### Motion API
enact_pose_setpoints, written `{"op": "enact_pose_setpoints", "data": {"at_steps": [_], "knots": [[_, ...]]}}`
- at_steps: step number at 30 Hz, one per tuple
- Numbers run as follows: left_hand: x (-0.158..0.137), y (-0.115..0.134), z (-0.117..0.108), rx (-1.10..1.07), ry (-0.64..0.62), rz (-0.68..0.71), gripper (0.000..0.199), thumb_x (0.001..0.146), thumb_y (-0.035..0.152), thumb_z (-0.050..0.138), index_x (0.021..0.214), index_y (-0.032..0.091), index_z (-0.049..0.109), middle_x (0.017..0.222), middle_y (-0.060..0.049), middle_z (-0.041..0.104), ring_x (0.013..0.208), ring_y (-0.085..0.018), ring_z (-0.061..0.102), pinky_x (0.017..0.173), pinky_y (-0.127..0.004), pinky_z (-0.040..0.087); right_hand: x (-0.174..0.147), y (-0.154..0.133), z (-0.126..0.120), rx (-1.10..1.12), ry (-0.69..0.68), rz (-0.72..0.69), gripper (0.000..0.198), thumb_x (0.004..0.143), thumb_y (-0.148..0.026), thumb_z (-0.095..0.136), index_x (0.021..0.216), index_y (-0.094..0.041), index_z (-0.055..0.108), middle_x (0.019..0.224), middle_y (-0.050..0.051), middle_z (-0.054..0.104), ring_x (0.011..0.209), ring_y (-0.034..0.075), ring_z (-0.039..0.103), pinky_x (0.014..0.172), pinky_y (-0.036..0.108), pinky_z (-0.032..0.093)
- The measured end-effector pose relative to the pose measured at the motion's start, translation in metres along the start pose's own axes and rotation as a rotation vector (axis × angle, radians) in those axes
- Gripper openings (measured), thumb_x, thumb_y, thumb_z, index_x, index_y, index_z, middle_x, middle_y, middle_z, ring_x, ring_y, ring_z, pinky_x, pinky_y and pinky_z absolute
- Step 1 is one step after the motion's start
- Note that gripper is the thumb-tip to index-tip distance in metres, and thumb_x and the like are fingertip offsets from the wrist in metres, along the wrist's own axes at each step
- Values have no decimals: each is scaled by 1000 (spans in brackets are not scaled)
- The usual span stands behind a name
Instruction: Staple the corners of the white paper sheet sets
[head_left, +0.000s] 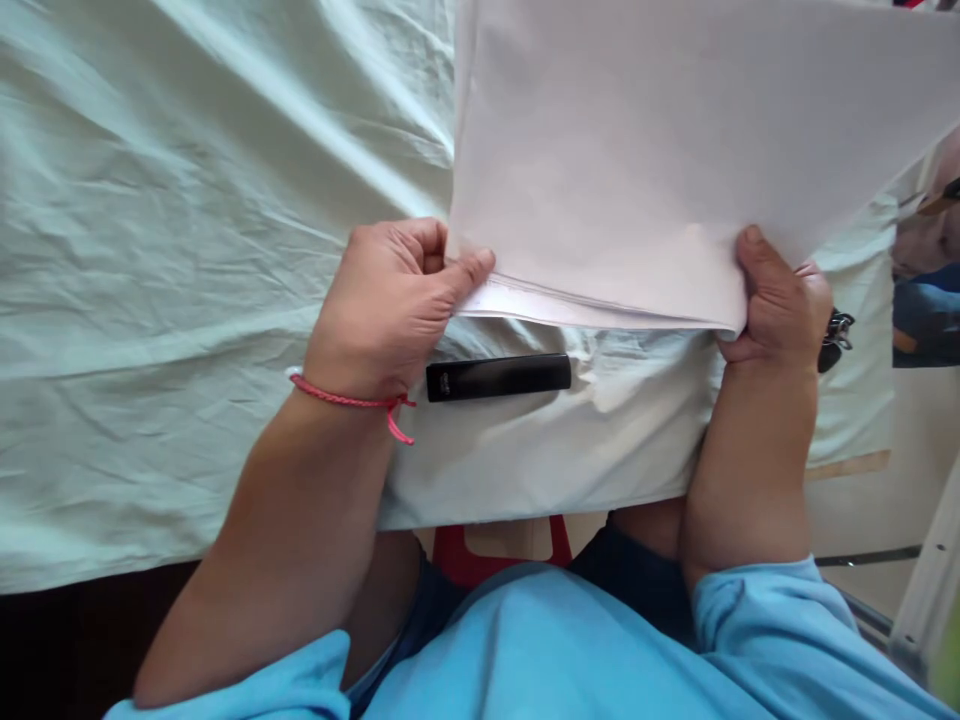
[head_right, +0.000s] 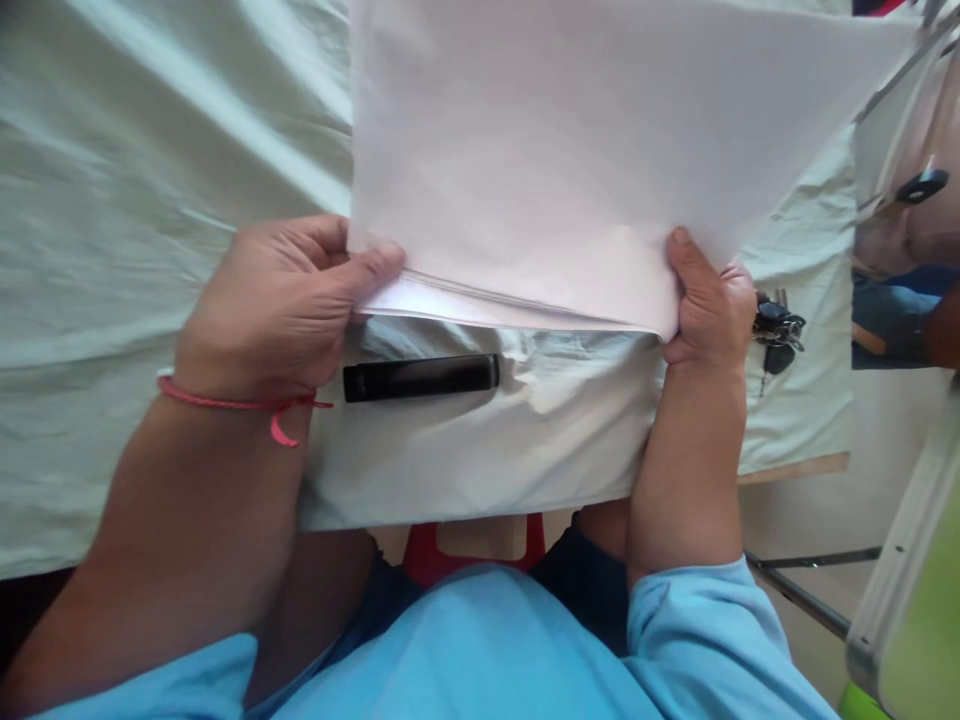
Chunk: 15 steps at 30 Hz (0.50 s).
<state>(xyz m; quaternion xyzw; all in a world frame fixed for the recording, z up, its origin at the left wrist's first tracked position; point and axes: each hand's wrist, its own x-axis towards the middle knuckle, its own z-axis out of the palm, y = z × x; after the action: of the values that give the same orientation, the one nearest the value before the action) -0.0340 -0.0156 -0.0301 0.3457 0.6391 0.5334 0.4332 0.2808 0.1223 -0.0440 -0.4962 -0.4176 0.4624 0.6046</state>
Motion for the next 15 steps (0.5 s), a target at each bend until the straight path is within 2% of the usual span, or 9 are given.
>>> {"op": "enact_pose_setpoints", "data": {"at_steps": [5, 9, 11, 13, 15], "knots": [[0, 5, 10, -117, 139, -38, 24, 99, 16, 88, 83, 26, 74, 86, 0, 77, 88, -21, 71, 83, -36, 61, -3, 2, 1, -26, -46, -11, 38, 77, -25, 101, 106, -16, 78, 111, 5, 86, 114, 22, 84, 120, 44, 71], [2, 8, 14, -182, 223, -23, 37, 104, 10, 81, 73, 25, 67, 76, 0, 63, 76, -19, 61, 79, -38, 53, -4, 3, 1, -34, -55, 16, 46, 73, -28, 104, 109, -17, 78, 116, 6, 86, 121, 24, 83, 120, 46, 71], [2, 10, 15, -208, 231, -37, 42, 107, 10, 77, 70, 25, 64, 74, -1, 59, 78, -20, 61, 80, -39, 53, -5, 1, 0, -23, -42, 23, 51, 70, -29, 106, 112, -16, 78, 118, 7, 85, 125, 27, 82, 119, 47, 71], [3, 13, 16, -224, 209, -82, 40, 108, 10, 74, 72, 25, 65, 75, -2, 63, 85, -22, 67, 86, -39, 57, -7, -2, -2, -17, -33, 27, 55, 69, -29, 107, 114, -15, 79, 120, 8, 85, 123, 26, 82, 118, 46, 71], [4, 14, 16, -249, 166, -113, 32, 108, 12, 73, 79, 25, 72, 82, -4, 74, 92, -23, 73, 93, -40, 63, -10, -7, -2, -22, -27, 35, 56, 68, -29, 109, 115, -15, 80, 119, 7, 86, 115, 24, 83, 116, 43, 72]]}}
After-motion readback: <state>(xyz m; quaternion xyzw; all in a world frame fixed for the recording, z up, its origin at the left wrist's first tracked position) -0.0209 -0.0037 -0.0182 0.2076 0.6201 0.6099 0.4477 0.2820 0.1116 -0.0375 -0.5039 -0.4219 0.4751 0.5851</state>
